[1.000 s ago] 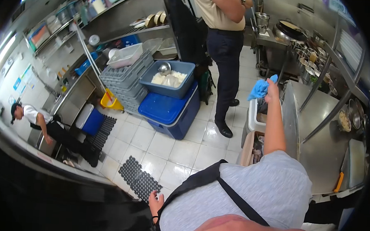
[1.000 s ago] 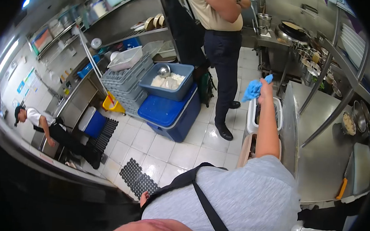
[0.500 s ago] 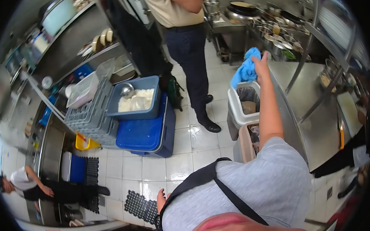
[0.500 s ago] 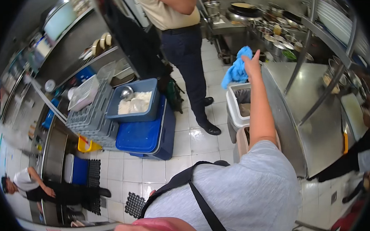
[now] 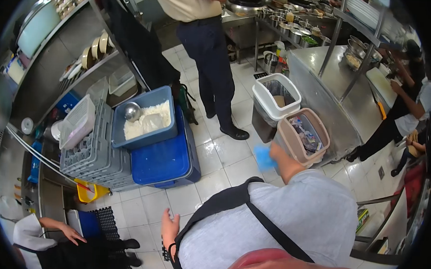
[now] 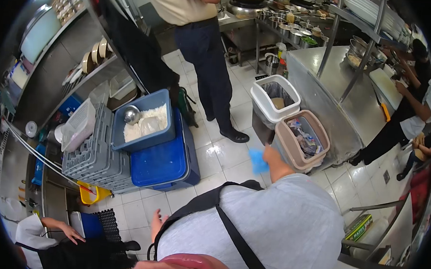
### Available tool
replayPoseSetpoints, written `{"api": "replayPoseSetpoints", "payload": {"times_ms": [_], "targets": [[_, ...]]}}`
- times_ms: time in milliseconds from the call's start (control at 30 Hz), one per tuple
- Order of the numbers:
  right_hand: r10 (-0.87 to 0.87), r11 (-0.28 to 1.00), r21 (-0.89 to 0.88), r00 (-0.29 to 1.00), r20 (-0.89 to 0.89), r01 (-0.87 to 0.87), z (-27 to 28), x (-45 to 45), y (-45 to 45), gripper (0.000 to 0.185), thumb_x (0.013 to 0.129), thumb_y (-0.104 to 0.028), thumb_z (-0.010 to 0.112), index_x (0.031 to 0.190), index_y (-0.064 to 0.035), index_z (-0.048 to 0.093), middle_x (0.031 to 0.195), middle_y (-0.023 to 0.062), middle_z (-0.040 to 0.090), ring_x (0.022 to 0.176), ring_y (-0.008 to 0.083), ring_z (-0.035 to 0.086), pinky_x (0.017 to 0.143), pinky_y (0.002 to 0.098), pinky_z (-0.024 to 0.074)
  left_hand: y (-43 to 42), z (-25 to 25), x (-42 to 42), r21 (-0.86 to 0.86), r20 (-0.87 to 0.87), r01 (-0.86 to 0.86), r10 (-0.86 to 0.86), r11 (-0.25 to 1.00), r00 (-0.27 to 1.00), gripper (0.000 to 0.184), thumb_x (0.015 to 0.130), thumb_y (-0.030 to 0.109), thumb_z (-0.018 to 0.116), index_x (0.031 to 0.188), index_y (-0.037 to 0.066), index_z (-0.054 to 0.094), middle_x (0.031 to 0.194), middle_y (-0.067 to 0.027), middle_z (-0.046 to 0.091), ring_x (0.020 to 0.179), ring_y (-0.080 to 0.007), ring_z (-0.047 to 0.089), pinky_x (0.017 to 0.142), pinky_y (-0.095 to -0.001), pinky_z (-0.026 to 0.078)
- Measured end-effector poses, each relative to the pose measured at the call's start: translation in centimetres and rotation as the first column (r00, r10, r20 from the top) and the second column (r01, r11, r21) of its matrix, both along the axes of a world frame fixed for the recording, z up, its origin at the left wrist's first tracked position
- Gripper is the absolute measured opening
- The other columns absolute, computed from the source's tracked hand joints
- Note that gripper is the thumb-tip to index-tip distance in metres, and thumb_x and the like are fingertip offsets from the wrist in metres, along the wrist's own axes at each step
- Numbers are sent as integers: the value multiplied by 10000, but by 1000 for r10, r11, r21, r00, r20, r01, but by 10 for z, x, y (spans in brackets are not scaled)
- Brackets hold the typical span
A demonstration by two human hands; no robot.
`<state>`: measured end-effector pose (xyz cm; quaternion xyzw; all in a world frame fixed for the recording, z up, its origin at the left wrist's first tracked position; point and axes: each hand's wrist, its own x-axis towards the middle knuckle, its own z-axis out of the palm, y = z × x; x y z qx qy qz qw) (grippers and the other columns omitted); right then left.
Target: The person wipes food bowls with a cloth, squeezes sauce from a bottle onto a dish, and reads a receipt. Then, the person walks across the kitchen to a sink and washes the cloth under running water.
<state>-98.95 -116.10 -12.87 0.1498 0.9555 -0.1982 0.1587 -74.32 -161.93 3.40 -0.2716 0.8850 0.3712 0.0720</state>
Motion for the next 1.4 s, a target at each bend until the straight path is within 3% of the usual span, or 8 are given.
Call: {"api": "replayPoseSetpoints", "payload": {"times_ms": [133,500,600,767,800,933,1167,1400], "targets": [[93,967,214,974,208,-138,-49,80,12,216,724,-175,467,822,-40,604,938,178,558,875,333,535,738,412,428,-47,-9,33,-41,-18,-36,35,999,999,521,703,218,569,1139,-6,390,1101,-222,451,1030,-331,433,853,-365,358],[733,680,-80,678,52,-729,-88,-30,-170,429,784,-373,409,812,30,552,843,255,542,815,377,524,714,436,408,-94,10,106,-102,100,-312,322,944,941,505,724,298,532,1142,50,396,1076,-212,462,969,-337,464,810,-375,381],[844,529,16,528,88,-848,22,-19,-319,450,782,-399,414,829,26,553,865,237,549,814,367,527,712,424,411,-115,11,137,-41,-51,-428,426,903,904,461,733,224,533,1136,44,399,1051,-180,484,904,-274,502,777,-337,402],[963,270,-170,264,58,-948,39,-30,-481,510,722,-426,487,936,35,531,926,230,543,863,348,528,738,386,414,-180,54,149,72,-568,-738,636,670,522,387,772,90,490,1133,9,380,1001,-110,483,815,-164,502,694,-254,427],[983,183,-199,174,62,-963,44,-29,-507,507,710,-413,504,948,34,524,925,231,543,867,345,528,738,387,415,-190,79,140,568,-469,-619,831,543,299,404,785,66,469,1166,21,341,1036,-109,464,855,-165,504,717,-259,426],[991,-128,-404,-134,-14,-906,43,-33,-597,312,703,-228,540,889,22,518,816,224,565,778,347,546,669,386,419,-222,110,115,521,-465,-370,619,769,633,508,794,108,491,1237,46,250,1099,-106,417,953,-161,481,826,-271,380],[904,-367,-298,-413,108,-881,112,9,-693,247,686,-173,521,851,10,539,804,218,563,773,348,544,673,382,428,-244,123,90,545,-706,274,257,793,660,503,818,112,454,1257,38,219,1101,-113,446,1022,-171,435,862,-292,342],[863,-455,-191,-484,148,-870,128,57,-766,244,680,-165,518,846,12,539,809,222,560,780,353,541,681,385,429,-282,95,132,565,-497,-237,555,791,667,437,798,131,469,1204,36,337,1070,-116,487,959,-160,466,841,-264,356]]}}
